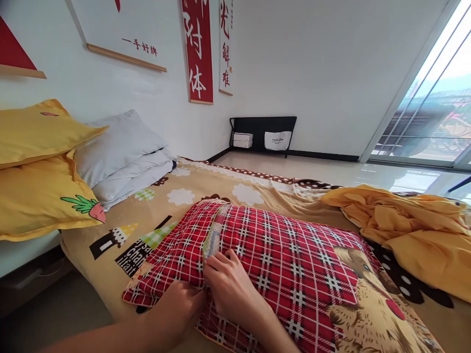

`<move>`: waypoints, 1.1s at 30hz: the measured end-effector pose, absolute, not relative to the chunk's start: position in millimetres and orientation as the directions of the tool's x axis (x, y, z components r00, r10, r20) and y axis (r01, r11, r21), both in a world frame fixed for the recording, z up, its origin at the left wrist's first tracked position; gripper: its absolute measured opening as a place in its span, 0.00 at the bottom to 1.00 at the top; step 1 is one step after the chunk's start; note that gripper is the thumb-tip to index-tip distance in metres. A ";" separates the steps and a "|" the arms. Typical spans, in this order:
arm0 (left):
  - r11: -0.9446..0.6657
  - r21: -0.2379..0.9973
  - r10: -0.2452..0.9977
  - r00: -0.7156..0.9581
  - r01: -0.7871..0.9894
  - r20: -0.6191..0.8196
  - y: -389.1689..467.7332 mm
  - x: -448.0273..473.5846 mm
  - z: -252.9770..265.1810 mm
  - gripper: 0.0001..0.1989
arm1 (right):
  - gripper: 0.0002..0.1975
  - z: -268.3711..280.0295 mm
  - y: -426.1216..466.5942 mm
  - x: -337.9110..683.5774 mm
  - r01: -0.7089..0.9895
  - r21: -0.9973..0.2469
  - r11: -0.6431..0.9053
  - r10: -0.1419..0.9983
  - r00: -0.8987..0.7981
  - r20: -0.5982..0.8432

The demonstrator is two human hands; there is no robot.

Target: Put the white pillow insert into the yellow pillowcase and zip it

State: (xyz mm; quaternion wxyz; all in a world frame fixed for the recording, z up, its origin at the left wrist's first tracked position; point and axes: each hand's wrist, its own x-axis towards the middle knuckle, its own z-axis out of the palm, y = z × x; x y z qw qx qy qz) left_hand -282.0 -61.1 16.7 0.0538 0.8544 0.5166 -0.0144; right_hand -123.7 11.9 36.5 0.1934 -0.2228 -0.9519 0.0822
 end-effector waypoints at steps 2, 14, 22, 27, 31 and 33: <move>-0.477 0.068 0.874 0.481 0.876 -0.068 -60.3 -282.6 13.9 0.05 | 0.07 35.3 12.0 -124.1 0.393 -0.251 0.885 0.461 -0.821 0.337; -0.253 0.197 0.967 0.254 0.947 0.019 -59.6 -281.9 23.6 0.10 | 0.10 42.8 13.9 -119.8 0.340 -0.342 0.876 0.459 -0.807 0.371; -0.481 0.175 0.860 0.423 0.859 0.285 -57.7 -288.6 6.3 0.09 | 0.10 37.6 16.2 -121.9 0.324 -0.348 0.880 0.453 -0.794 0.405; -0.523 0.079 0.820 0.475 0.849 0.318 -58.1 -288.3 1.5 0.05 | 0.09 37.3 15.7 -123.1 0.338 -0.332 0.881 0.456 -0.794 0.402; -0.544 -0.033 0.780 0.520 0.839 0.347 -58.1 -287.1 -3.2 0.06 | 0.08 36.1 16.1 -123.9 0.351 -0.322 0.879 0.460 -0.801 0.383; -0.561 -0.103 0.742 0.554 0.821 0.378 -57.9 -286.8 -6.5 0.07 | 0.08 34.7 16.6 -124.2 0.355 -0.324 0.877 0.464 -0.802 0.377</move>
